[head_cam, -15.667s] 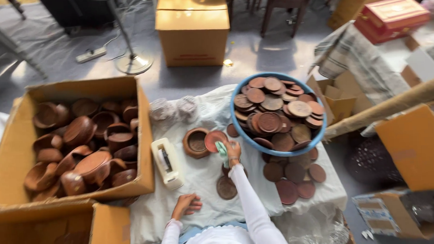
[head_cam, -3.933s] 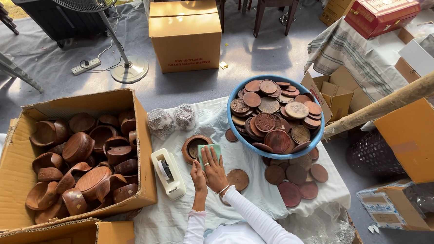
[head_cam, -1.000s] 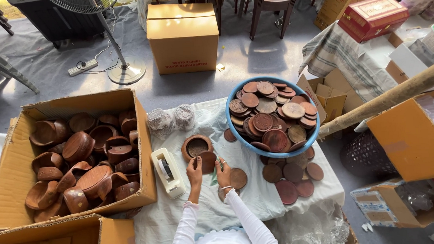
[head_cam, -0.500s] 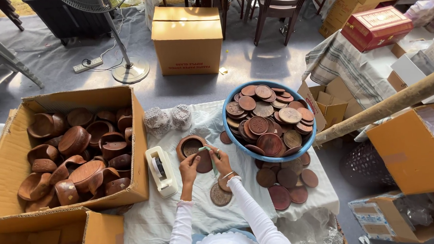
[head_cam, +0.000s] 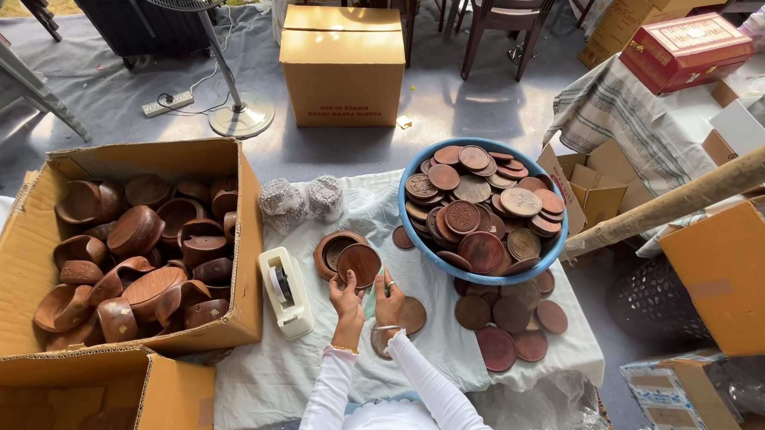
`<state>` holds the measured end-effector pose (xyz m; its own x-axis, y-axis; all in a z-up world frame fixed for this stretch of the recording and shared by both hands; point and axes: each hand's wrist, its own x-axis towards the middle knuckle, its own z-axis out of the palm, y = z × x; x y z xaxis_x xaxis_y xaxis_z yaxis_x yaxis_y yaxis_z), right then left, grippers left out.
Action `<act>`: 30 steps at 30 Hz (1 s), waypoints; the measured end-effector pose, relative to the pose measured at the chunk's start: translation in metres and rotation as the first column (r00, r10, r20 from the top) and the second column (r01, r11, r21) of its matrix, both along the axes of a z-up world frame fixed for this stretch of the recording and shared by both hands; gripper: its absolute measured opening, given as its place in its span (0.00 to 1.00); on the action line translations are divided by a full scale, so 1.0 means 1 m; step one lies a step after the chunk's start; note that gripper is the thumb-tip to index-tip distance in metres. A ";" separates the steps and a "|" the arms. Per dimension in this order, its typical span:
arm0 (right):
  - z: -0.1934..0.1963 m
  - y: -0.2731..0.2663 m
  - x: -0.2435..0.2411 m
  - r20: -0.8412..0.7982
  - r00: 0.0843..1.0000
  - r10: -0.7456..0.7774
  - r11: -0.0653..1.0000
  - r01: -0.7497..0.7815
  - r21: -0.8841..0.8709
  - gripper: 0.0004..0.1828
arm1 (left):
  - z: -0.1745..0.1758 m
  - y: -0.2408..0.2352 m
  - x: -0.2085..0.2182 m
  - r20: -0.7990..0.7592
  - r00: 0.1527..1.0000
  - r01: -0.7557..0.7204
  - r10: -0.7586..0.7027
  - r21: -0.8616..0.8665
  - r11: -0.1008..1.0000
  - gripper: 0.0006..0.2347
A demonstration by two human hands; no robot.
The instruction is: The person sits at a table and uses a green cloth to polish small, round wooden items. They pick up each item from a blue bowl, rub it with the cloth, and place it on the table. The person also handles a small wooden bowl during the process.
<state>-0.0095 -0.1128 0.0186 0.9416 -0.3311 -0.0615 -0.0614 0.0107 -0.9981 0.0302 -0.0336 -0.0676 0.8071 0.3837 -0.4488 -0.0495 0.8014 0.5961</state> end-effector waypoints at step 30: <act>-0.006 -0.022 0.041 0.249 0.954 0.169 0.967 -0.209 0.146 0.22 | 0.037 0.018 -0.011 -0.046 0.956 0.284 -0.288 0.375 0.883 0.11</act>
<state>0.0316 -0.1351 0.0128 0.9805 -0.1496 0.1276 0.1552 0.1907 -0.9693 0.0192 -0.0152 -0.0304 0.9112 0.2726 -0.3089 0.1400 0.5002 0.8545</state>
